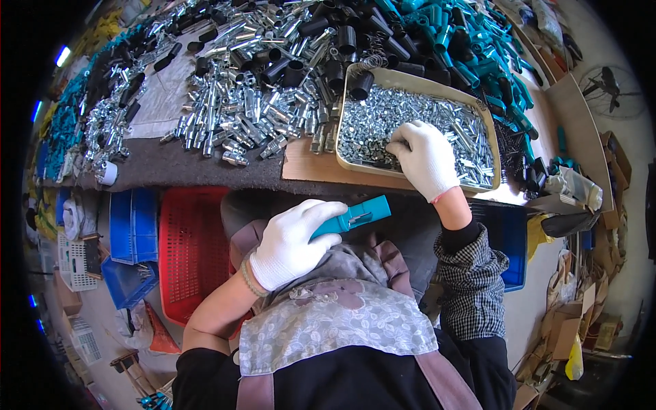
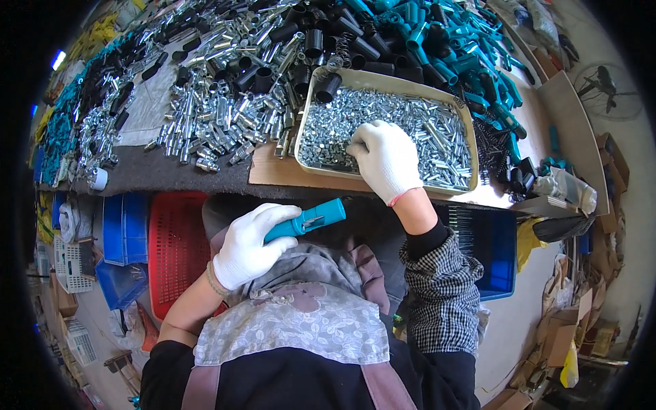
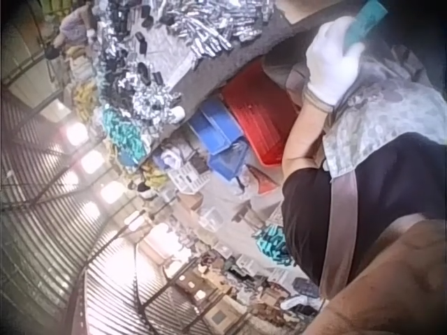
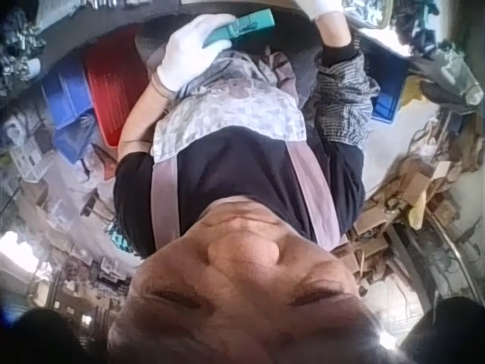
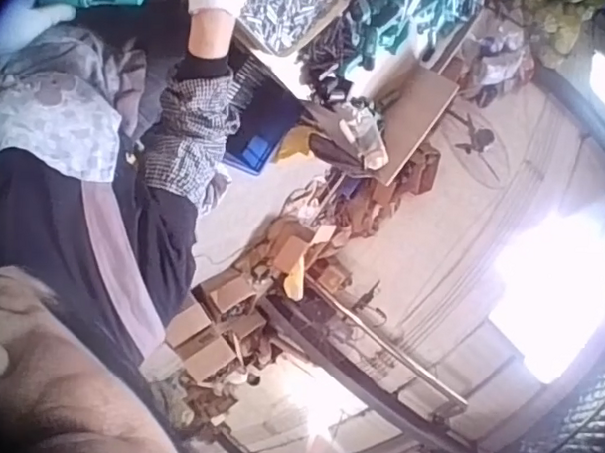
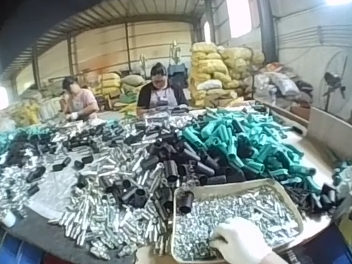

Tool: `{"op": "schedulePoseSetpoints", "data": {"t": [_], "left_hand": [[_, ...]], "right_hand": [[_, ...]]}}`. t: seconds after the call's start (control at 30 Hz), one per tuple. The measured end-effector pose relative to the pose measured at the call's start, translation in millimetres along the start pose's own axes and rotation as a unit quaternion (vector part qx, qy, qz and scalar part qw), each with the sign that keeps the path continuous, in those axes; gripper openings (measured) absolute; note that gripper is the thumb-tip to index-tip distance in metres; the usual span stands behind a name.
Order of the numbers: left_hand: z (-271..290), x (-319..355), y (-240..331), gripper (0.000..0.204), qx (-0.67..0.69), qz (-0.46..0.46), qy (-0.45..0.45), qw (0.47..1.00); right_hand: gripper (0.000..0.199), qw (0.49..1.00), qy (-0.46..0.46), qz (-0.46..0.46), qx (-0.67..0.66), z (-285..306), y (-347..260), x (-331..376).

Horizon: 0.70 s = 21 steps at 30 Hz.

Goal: Assembling metal tubes and plastic handles into completed hardware units.

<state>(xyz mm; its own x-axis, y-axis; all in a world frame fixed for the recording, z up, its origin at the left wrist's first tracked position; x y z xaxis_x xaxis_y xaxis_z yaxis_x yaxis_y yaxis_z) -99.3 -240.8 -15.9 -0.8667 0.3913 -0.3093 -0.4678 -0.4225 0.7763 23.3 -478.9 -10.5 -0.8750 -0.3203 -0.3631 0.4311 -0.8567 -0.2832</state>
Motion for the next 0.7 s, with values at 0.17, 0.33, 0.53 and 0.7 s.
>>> {"op": "schedulePoseSetpoints", "data": {"t": [0.17,0.33,0.53,0.7], "left_hand": [[1.4,0.9,-6.9,0.044,0.099,0.095,0.016,0.990],[4.4,1.1,-10.7,0.049,0.472,0.272,0.051,0.837],[-8.3,-2.6,-4.8,0.049,0.573,0.240,0.075,0.780],[-13.3,4.0,-3.7,0.050,0.592,0.268,0.114,0.751]], "right_hand": [[0.006,0.985,0.126,-0.027,-0.112,5.9,4.1,2.8],[0.013,0.879,0.098,-0.126,-0.450,19.0,-37.7,28.1],[0.015,0.849,0.029,-0.075,-0.522,-12.5,-93.2,62.2],[0.010,0.784,0.049,-0.131,-0.605,-30.3,-97.6,65.7]]}}
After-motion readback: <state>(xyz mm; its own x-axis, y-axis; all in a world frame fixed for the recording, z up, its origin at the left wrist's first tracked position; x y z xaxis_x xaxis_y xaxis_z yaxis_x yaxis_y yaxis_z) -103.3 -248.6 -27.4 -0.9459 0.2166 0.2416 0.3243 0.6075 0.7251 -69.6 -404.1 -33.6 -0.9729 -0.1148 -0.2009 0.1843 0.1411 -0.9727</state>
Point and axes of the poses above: each hand's wrist, its own x-axis away from the middle knuckle, its own z-axis out of the back of the hand, y = z × x, the point moved 2 cm from there along -x, towards the middle knuckle, and after that the axes turned 4 degrees about x, right-handed, at the moved point
